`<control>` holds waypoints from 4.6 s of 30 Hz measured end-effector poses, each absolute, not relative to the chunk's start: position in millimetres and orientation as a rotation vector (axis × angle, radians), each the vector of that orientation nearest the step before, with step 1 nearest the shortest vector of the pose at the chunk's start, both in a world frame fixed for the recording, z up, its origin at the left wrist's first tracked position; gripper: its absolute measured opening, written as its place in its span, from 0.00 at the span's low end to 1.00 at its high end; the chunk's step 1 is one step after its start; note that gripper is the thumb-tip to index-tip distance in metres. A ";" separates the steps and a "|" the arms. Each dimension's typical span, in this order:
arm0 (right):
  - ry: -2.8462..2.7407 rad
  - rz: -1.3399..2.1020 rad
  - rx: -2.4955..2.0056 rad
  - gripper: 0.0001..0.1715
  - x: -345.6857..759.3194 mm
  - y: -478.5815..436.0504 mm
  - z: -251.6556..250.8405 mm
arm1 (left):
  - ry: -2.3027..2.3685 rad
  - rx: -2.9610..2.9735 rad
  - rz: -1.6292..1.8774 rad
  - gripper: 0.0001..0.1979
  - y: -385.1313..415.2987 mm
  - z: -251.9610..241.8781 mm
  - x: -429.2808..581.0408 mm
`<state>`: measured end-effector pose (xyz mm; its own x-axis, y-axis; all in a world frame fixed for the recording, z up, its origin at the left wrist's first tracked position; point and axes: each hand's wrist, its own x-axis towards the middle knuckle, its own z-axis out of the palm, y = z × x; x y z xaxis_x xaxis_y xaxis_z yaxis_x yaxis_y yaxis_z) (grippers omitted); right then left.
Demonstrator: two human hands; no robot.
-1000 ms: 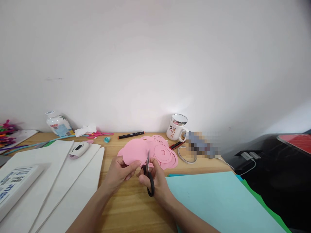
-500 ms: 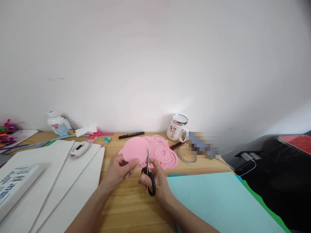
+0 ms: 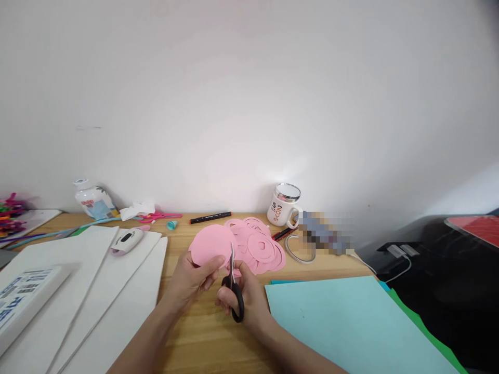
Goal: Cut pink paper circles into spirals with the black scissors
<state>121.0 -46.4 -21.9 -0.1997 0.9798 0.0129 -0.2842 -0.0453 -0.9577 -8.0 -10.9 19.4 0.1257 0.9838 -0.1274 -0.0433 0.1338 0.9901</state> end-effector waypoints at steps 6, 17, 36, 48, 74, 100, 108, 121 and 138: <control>-1.110 1.467 -0.848 0.30 127.7 -41.2 -18.9 | 1.116 1.229 0.994 0.21 -9.4 17.3 -11.9; -1.139 1.420 -0.844 0.26 129.6 -40.8 -19.7 | 1.119 1.236 1.008 0.19 -8.0 14.4 -12.4; -1.158 1.398 -0.944 0.23 126.0 -43.1 -14.4 | 1.039 1.125 1.047 0.19 -7.3 19.6 -13.5; -1.140 1.415 -0.915 0.22 123.1 -44.2 -21.7 | 0.956 1.070 1.032 0.17 -8.5 19.2 -10.7; -1.149 1.347 -0.975 0.24 127.9 -40.6 -18.0 | 1.006 1.160 1.043 0.17 -8.4 21.7 -13.2; -1.128 1.443 -0.802 0.32 131.2 -39.9 -15.0 | 1.073 1.145 0.995 0.18 -9.7 23.0 -10.8; -1.163 1.408 -0.830 0.30 130.4 -40.9 -17.6 | 1.042 1.147 0.998 0.18 -8.7 21.4 -12.0; -1.188 1.378 -1.020 0.26 129.5 -41.5 -15.5 | 1.042 1.146 1.051 0.18 -11.6 27.2 -12.8; -1.150 1.412 -0.890 0.33 130.6 -39.1 -19.4 | 1.080 1.128 1.011 0.19 -10.6 23.6 -11.0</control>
